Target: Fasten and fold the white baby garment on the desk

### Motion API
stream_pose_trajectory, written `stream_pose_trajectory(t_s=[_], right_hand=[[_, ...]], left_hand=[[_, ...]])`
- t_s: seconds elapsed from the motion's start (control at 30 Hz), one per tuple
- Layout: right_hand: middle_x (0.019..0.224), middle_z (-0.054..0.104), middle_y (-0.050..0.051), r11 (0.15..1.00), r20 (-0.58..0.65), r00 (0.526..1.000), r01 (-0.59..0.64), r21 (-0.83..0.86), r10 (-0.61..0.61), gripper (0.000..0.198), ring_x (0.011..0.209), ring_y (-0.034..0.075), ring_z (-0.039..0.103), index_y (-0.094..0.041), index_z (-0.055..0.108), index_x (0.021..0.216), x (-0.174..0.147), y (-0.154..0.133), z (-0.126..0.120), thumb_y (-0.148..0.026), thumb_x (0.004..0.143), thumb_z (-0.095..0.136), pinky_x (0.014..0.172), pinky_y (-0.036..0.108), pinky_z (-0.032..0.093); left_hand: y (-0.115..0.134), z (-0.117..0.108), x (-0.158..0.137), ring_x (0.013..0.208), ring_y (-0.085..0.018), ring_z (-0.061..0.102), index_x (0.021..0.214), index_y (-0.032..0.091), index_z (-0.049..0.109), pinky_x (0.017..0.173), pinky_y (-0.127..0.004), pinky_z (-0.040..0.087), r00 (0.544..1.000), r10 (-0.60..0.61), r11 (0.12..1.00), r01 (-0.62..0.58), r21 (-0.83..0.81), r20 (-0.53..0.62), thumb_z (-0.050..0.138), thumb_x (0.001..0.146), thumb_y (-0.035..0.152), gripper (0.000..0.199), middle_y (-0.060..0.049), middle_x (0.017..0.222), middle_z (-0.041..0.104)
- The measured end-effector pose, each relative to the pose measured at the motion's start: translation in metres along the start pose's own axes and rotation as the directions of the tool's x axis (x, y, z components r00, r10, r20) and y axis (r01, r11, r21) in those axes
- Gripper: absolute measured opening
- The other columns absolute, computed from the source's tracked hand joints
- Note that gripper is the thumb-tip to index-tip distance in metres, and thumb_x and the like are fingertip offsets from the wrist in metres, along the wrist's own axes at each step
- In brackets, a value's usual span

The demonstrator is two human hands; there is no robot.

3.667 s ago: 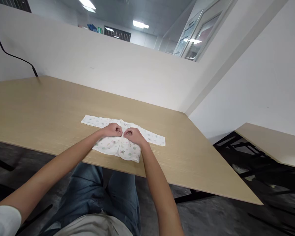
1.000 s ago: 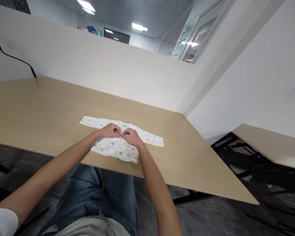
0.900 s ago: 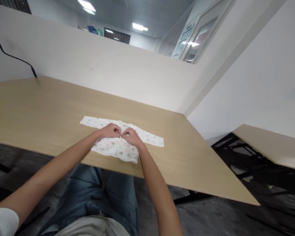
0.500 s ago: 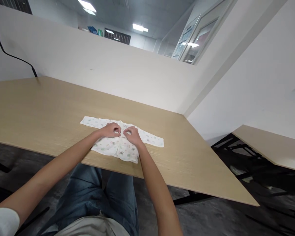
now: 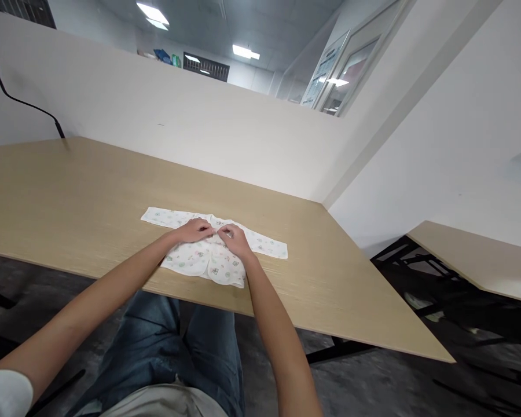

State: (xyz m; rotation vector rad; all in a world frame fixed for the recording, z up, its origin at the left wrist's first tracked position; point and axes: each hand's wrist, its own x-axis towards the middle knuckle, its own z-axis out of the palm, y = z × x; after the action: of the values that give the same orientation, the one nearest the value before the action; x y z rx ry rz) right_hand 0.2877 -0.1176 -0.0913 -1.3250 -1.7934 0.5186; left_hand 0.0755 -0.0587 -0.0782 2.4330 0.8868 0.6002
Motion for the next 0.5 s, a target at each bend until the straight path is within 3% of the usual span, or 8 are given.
stream_pose_trajectory(t_s=[0.17,0.5], right_hand=[[0.092,0.075,0.005,0.994,0.039,0.999,-0.007,0.112,0.003,0.042,0.089,0.021,0.065,-0.019,0.073,0.084,-0.003,-0.012,0.0,-0.052,0.098,0.051,0.084,0.031,0.046],[0.087,0.075,0.006,0.996,0.084,0.996,-0.004,0.091,-0.004,0.052,0.087,0.021,0.067,-0.019,0.075,0.083,-0.002,-0.006,0.003,-0.057,0.101,0.045,0.084,0.031,0.047]], left_hand=[[-0.004,0.001,0.0,0.074,-0.019,0.061,0.072,0.019,0.066,0.07,-0.03,0.036,1.0,-0.009,1.0,0.009,-0.026,0.001,0.04,0.099,0.059,0.055,-0.004,0.078,0.071],[-0.004,0.002,0.001,0.075,-0.019,0.062,0.074,0.019,0.068,0.072,-0.029,0.037,1.0,0.003,1.0,-0.003,-0.014,-0.018,0.039,0.101,0.058,0.056,-0.004,0.077,0.072]])
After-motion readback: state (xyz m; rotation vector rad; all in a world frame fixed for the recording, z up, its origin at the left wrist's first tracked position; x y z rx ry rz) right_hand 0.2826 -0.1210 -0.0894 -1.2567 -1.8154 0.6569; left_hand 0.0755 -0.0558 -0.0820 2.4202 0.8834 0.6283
